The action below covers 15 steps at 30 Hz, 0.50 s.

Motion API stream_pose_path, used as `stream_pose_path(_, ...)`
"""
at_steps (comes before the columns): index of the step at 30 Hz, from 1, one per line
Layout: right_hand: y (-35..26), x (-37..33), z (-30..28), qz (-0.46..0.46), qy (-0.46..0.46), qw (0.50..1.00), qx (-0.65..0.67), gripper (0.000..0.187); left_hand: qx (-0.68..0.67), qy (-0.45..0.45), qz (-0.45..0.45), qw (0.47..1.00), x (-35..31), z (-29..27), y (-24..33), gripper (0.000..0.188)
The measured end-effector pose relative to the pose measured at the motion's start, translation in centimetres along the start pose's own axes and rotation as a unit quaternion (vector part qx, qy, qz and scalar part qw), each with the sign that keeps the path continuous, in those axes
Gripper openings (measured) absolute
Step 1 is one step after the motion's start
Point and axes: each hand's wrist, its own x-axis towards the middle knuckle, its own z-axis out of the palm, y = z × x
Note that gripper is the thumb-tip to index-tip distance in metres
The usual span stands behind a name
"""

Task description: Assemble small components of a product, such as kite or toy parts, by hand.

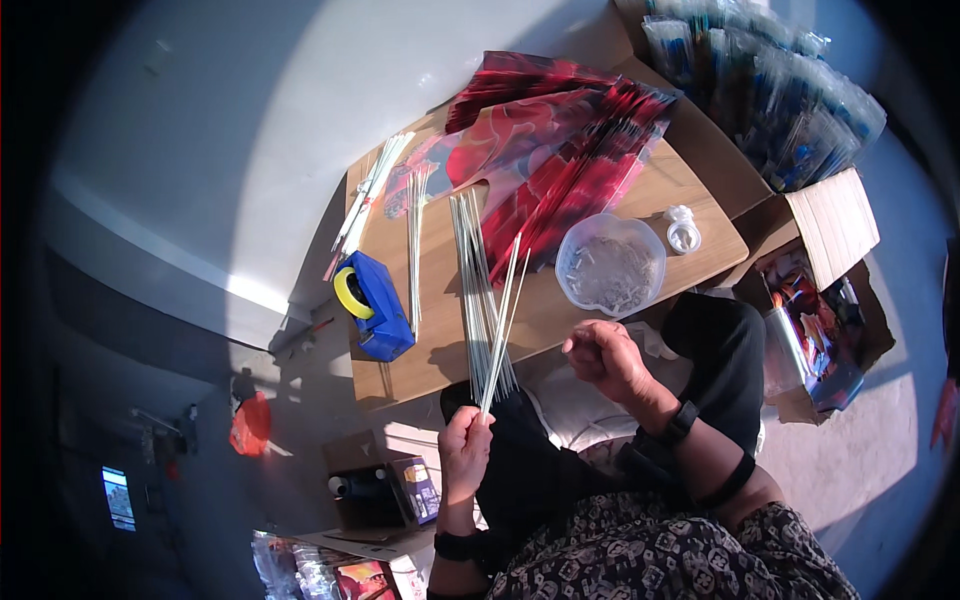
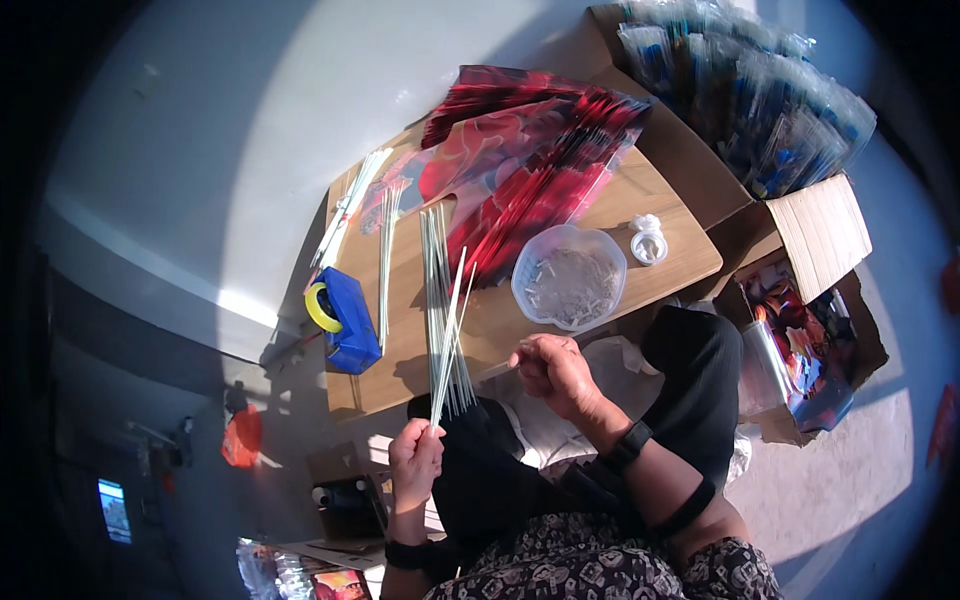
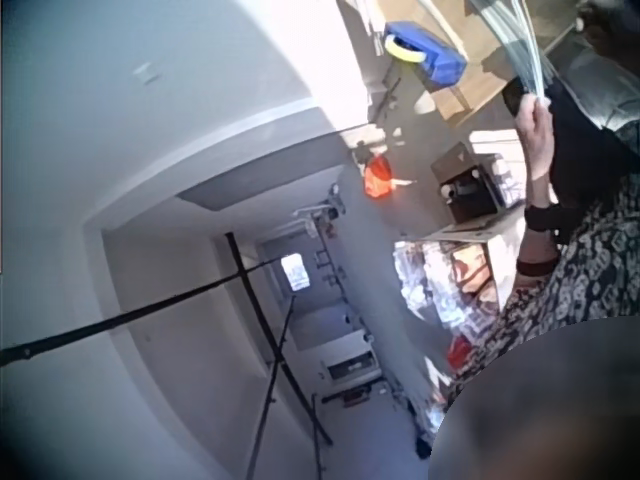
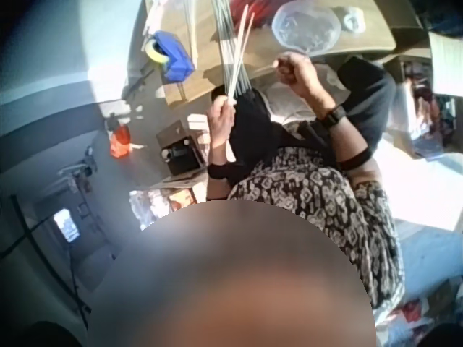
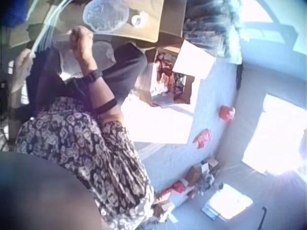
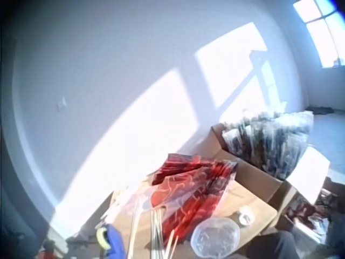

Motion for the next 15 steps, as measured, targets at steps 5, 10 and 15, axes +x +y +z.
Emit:
stream_pose_path(5,-1.4,0.3,-0.4,-0.015,0.115,0.989,0.097,0.02,0.152,-0.065,0.057,0.985,-3.3,-1.0,0.2,0.009)
stream_pose_path(10,-4.1,0.2,-1.3,-0.031,0.171,0.984,0.049,0.018,0.249,-0.088,0.097,0.96,-4.9,-3.0,1.9,0.007)
stream_pose_path(15,-1.9,0.4,-1.1,-0.181,0.156,0.957,-0.167,0.022,0.25,-0.098,0.125,0.955,-4.8,-2.0,2.4,0.006)
